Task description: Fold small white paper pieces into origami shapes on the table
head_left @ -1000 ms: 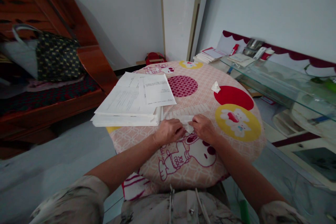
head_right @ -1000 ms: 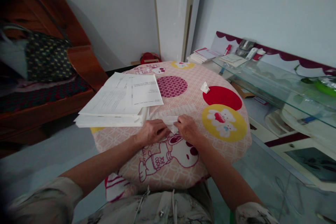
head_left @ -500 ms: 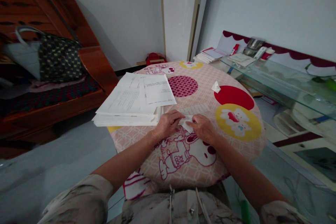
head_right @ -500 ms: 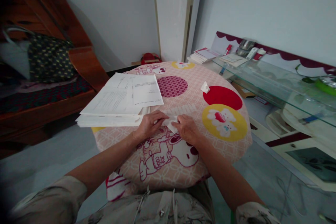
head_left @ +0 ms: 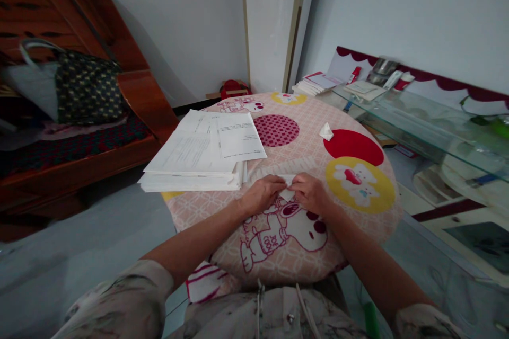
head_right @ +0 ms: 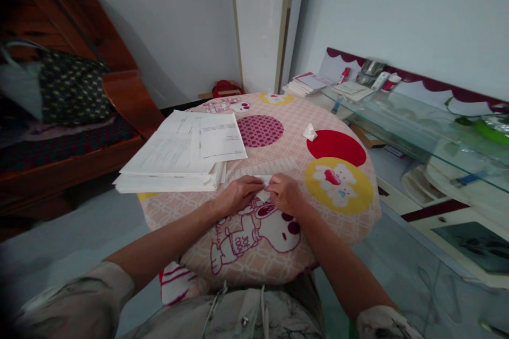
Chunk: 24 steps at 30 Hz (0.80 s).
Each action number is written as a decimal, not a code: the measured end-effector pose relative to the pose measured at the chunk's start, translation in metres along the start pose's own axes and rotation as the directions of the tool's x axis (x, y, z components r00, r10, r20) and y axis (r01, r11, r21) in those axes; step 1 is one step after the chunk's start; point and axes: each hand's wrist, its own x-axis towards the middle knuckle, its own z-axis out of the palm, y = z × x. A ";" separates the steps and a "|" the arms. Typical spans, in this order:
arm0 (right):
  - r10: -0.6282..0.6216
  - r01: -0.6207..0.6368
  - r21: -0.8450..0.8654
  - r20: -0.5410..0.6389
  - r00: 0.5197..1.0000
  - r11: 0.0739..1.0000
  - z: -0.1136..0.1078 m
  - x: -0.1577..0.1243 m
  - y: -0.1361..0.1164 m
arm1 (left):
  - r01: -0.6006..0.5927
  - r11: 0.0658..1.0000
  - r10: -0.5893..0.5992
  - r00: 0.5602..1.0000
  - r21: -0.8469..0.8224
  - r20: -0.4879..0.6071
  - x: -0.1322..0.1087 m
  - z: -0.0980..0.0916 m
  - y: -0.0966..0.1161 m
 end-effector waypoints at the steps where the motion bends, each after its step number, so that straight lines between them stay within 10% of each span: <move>1: 0.063 -0.058 0.059 -0.072 0.995 0.997 -0.003 -0.001 0.004 | -0.009 0.999 0.007 0.999 0.034 0.039 0.000 0.000 0.001; 7: 0.492 -0.440 0.222 -0.405 0.770 0.870 -0.020 -0.004 0.025 | -0.124 0.980 0.096 0.979 0.154 0.182 -0.008 -0.005 0.007; 14: 0.407 -0.407 0.018 -0.071 0.911 0.913 -0.009 -0.006 0.024 | -0.196 0.943 0.151 0.972 0.267 0.182 -0.015 0.001 0.021; 24: 0.081 -0.075 -0.137 0.041 0.996 0.988 -0.001 0.002 -0.007 | -0.116 0.965 0.078 0.983 0.236 0.167 -0.012 0.004 0.018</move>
